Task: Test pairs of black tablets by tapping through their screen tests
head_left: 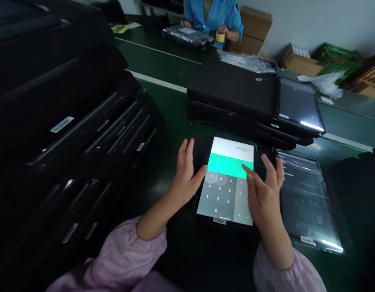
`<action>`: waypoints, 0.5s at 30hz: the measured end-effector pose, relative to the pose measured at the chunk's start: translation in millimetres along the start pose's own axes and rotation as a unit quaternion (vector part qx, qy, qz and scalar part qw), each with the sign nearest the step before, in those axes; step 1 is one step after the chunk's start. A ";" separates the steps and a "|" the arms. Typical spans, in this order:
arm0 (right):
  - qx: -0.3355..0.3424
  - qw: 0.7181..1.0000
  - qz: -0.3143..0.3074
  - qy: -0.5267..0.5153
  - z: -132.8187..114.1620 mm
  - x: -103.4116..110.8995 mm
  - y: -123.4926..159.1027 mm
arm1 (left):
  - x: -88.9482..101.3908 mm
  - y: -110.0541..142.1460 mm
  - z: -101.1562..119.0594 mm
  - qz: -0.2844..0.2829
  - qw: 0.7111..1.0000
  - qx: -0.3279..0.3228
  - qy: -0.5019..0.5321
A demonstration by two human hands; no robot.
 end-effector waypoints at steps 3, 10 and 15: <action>0.003 1.000 -0.023 -0.005 -1.8 5.5 -2.9 | 5.7 -1.0 3.5 0.018 0.999 -0.003 0.029; -0.082 0.992 0.071 0.066 85.7 52.6 2.2 | 22.9 -13.9 26.2 -0.050 0.994 0.075 -0.066; -0.048 0.994 0.043 0.090 141.9 47.4 1.2 | 23.4 -36.5 32.6 -0.005 0.995 0.065 -0.081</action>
Point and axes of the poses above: each hand's wrist, its own y-axis away from the middle knuckle, its own x-axis out of the back of the hand, z = x × y, the point moved 3 cm from there along -y, towards the middle knuckle, and after that the axes turned 12 degrees about y, right-handed, at the moved point
